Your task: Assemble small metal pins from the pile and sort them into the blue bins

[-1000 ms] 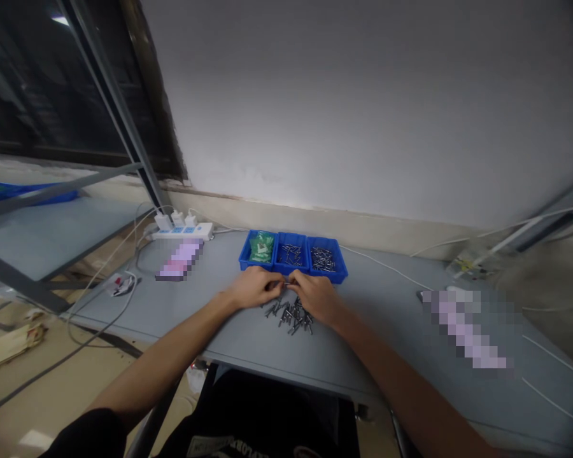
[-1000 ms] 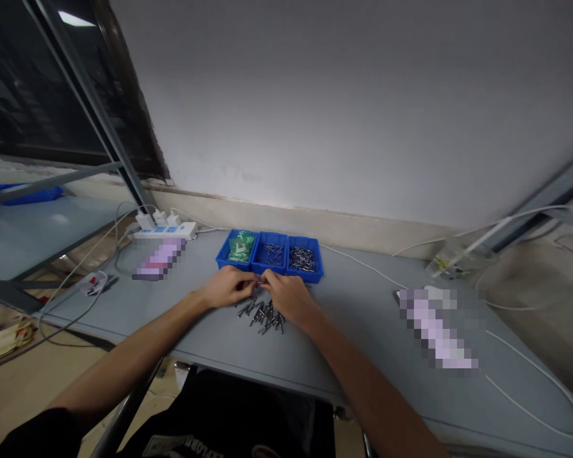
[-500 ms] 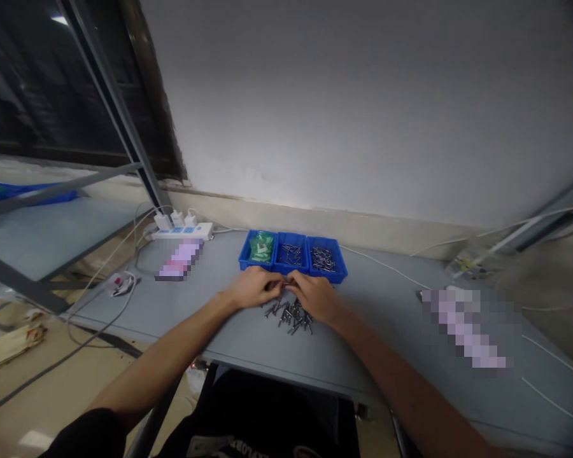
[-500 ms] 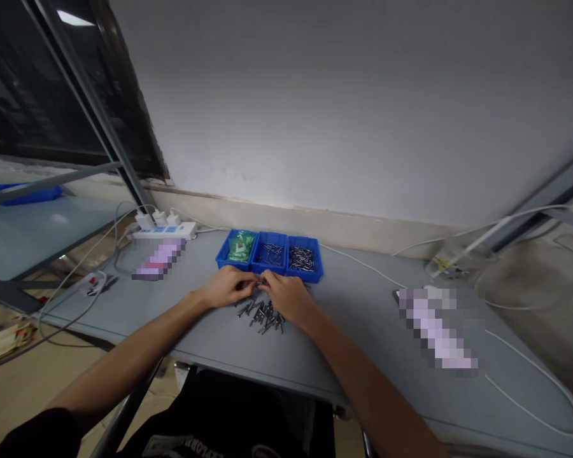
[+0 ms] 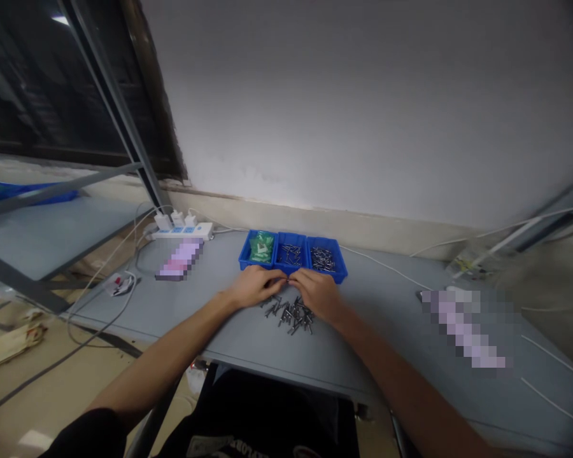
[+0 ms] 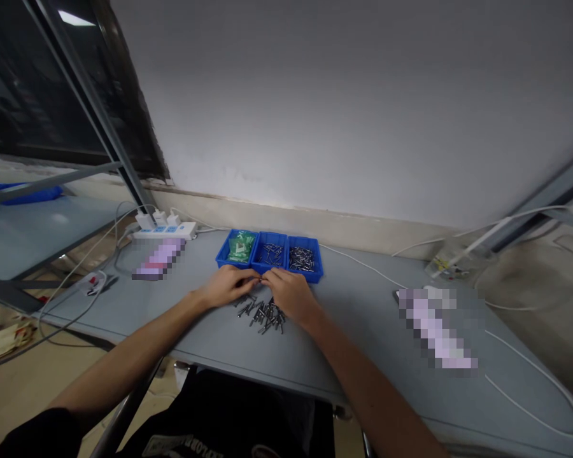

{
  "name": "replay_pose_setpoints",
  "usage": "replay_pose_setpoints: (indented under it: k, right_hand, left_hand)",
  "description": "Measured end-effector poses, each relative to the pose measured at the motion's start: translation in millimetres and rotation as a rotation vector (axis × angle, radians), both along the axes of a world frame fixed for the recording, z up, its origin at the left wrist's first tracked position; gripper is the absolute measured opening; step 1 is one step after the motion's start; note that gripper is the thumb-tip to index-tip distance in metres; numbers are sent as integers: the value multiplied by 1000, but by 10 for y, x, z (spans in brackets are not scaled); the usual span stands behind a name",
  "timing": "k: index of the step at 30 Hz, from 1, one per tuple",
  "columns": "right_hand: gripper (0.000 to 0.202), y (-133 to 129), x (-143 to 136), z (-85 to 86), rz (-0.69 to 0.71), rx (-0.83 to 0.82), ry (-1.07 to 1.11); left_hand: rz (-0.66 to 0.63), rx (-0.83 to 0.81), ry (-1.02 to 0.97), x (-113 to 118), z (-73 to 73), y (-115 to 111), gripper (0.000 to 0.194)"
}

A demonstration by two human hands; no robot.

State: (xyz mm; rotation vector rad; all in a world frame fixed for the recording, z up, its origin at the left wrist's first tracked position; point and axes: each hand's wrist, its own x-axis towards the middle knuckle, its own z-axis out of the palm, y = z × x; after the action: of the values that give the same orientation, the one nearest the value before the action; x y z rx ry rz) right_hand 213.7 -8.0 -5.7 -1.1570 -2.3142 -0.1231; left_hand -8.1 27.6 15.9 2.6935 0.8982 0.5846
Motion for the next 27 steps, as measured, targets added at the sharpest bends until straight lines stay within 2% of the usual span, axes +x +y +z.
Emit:
replay_pose_setpoints:
  k: [3,6,9,11,13,16,18,22,27]
  right_hand:
    - [31,0,81,117,-33,127,137]
    - [35,31,136,246,-199,228,288]
    - [40,121,122,308,-434,198,300]
    - [41,175,103,297,-523,131,241]
    - [38,189,105,257,-505,86,178]
    - [33,129,153,183,-368,12,48]
    - [31,71,184,144,-330,-63,-87]
    - [31,13,169,81,-353,-177,-325]
    - [27,13,87,3,-413,-226,-380]
  left_hand:
    - [7,-27,-29,-29,26,19,33]
    - [9,-35,50,-61,43,55,28]
    - [5,-31,107,-83,35,97,25]
    - [23,-27,106,-91,17,120,25]
    - [45,-26,107,-94,-4,134,27]
    - [53,-30,128,-92,-31,137,30]
    - [48,-29,140,-86,-40,131,31]
    - [35,-19,130,-71,-40,117,30]
    - [34,-22,125,-60,-29,100,30]
